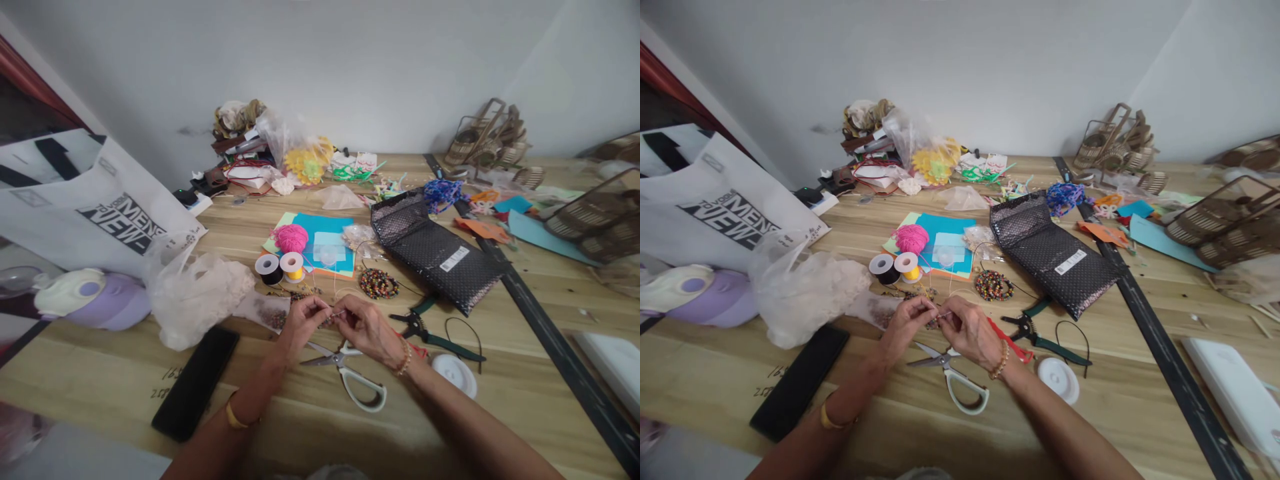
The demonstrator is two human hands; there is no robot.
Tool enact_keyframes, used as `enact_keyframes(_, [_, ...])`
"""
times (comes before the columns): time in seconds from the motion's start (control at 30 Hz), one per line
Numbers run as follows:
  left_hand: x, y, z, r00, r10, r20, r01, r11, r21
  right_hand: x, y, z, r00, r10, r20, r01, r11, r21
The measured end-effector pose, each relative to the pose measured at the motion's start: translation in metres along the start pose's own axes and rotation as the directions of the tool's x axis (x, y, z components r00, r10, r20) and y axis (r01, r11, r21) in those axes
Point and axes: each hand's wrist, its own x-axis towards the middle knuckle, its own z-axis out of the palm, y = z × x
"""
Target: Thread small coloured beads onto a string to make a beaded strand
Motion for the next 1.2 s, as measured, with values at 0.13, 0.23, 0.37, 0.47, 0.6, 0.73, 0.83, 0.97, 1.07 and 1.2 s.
enact_keyframes(0.13, [0.001,-0.001,0.001,1.0,0.009,0.0,-0.009,1.0,0.017,0.0,0.0,-0.001,1.0,0.005,0.012,-0.005,1.0,0.011])
enact_keyframes(0.23, [0.0,-0.002,0.001,1.0,0.015,-0.005,-0.015,1.0,0.022,0.0,0.001,-0.001,1.0,-0.013,0.014,0.012,1.0,0.017])
enact_keyframes(0.37, [-0.001,-0.002,0.001,1.0,0.027,-0.005,-0.026,0.999,0.034,0.0,0.001,-0.001,1.0,-0.028,0.009,0.028,1.0,0.002])
enact_keyframes(0.47, [-0.001,-0.001,0.001,1.0,0.019,-0.006,-0.019,0.999,0.035,0.0,0.001,-0.001,0.999,-0.043,0.012,0.043,0.999,-0.005])
enact_keyframes(0.6, [-0.001,0.0,0.002,1.0,0.011,-0.009,-0.011,0.999,0.031,0.0,0.0,-0.001,0.999,-0.037,0.017,0.037,0.999,-0.001])
enact_keyframes(0.73, [-0.001,-0.001,0.001,1.0,0.015,-0.002,-0.015,0.999,0.03,0.0,-0.002,-0.002,0.999,0.004,0.033,-0.003,1.0,-0.013])
enact_keyframes(0.83, [-0.001,-0.002,0.001,1.0,0.017,-0.009,-0.017,0.999,0.041,0.0,-0.002,-0.002,0.998,0.035,0.048,-0.035,0.999,-0.001])
enact_keyframes(0.97, [-0.002,-0.003,0.003,1.0,0.029,-0.007,-0.028,0.998,0.056,0.0,0.0,-0.002,0.993,0.098,0.066,-0.102,0.993,0.055])
enact_keyframes(1.07, [-0.003,-0.002,0.004,0.999,0.044,-0.011,-0.044,0.998,0.04,0.002,0.004,-0.001,0.983,0.161,0.092,-0.175,0.97,0.171])
enact_keyframes(1.2, [-0.006,-0.001,0.007,0.993,0.113,0.017,-0.113,0.993,-0.017,0.005,0.014,-0.001,0.964,0.231,0.134,-0.266,0.879,0.395])
